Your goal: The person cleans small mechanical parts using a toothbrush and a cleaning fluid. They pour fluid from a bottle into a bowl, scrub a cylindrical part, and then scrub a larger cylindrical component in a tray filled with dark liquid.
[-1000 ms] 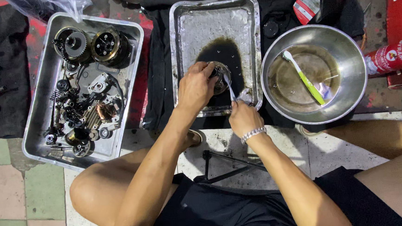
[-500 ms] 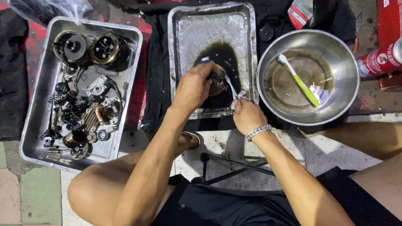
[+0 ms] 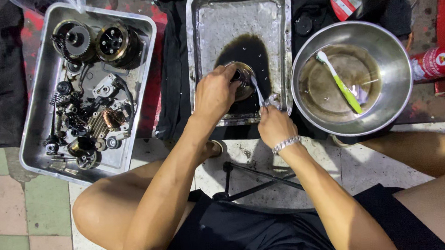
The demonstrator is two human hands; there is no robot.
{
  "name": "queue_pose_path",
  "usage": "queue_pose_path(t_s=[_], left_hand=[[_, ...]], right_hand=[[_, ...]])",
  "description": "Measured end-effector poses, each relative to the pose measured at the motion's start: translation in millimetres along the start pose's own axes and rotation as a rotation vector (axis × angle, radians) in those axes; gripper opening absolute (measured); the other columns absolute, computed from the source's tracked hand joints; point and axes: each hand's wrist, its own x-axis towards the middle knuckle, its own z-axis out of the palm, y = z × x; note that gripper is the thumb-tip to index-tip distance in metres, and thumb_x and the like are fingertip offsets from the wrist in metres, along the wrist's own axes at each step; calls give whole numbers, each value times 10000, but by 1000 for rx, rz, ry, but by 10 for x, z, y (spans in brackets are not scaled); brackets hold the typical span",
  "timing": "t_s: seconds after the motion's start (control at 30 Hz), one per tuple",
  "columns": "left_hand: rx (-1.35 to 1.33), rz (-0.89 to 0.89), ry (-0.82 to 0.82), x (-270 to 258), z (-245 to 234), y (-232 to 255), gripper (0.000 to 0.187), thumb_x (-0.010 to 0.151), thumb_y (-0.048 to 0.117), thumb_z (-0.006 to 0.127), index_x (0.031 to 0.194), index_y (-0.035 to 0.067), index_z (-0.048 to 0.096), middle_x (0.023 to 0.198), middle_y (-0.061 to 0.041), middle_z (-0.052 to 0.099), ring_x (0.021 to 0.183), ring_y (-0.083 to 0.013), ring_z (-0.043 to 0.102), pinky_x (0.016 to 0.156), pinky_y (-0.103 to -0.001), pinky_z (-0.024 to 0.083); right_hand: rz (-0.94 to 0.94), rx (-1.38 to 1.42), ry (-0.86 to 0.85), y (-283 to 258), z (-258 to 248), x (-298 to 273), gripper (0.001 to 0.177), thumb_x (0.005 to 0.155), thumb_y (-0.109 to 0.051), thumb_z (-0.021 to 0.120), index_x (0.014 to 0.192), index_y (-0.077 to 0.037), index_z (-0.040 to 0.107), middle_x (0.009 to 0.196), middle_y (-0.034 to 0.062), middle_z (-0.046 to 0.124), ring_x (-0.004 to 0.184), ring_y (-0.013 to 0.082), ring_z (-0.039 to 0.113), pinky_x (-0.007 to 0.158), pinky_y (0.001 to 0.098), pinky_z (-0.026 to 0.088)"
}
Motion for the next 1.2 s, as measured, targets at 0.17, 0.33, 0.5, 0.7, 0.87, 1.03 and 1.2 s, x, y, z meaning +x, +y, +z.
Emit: queue_pose_path(t_s=[0.17,0.33,0.5,0.7,0.87,1.03,1.2], left_hand=[[-14,-35,-35,-12,-15,18,413,853,125,751,1251,51,669,1049,-178,703,910,-405,685,776,-483,552],[5,-33,-38,29,-24,25,405,842,116,752,1234,48,676,1053,-177,707,925,-407,685,782,-485,550],[13,-1,-38,-1,-1,-7,424,845,105,751,1253,26,665,1049,-186,699,924,-408,684,788,-488,545],[19,-17,-44,29,12,-5,409,843,129,757,1232,28,679,1032,-184,696,902,-410,675,781,-493,542],[21,-29,-57,6,34,-26,369,861,137,754,1209,34,688,1031,-176,696,915,-409,677,779,-496,540],[-3,-13,-66,54,-36,20,369,844,123,753,1198,31,701,955,-197,683,885,-424,667,757,-514,525],[-21,18,-103,45,-30,-59,307,849,111,767,1133,9,713,948,-228,683,885,-437,668,777,-508,528]], right_hand=[[-65,-32,-15,-177,36,261,430,1075,-354,410,1069,-16,677,981,301,713,956,498,677,861,582,528],[16,-53,-74,-22,-50,-10,366,1027,-340,431,1151,-65,638,944,315,692,910,520,660,829,608,498],[-76,-45,26,-64,66,183,373,1060,-331,439,1043,-33,664,945,302,708,922,510,671,841,597,517],[-70,-15,8,-78,162,-45,361,1052,-315,446,1014,-10,637,902,306,699,875,507,671,806,602,519],[-113,122,19,24,369,147,381,1084,-320,428,997,-18,642,875,289,701,827,478,668,772,563,529],[58,465,-204,77,375,66,514,1115,-417,367,860,-49,622,635,84,583,504,215,568,526,386,471],[209,1211,-464,-9,197,-62,424,1089,-415,424,879,-64,538,575,-14,400,371,90,312,355,278,239]])
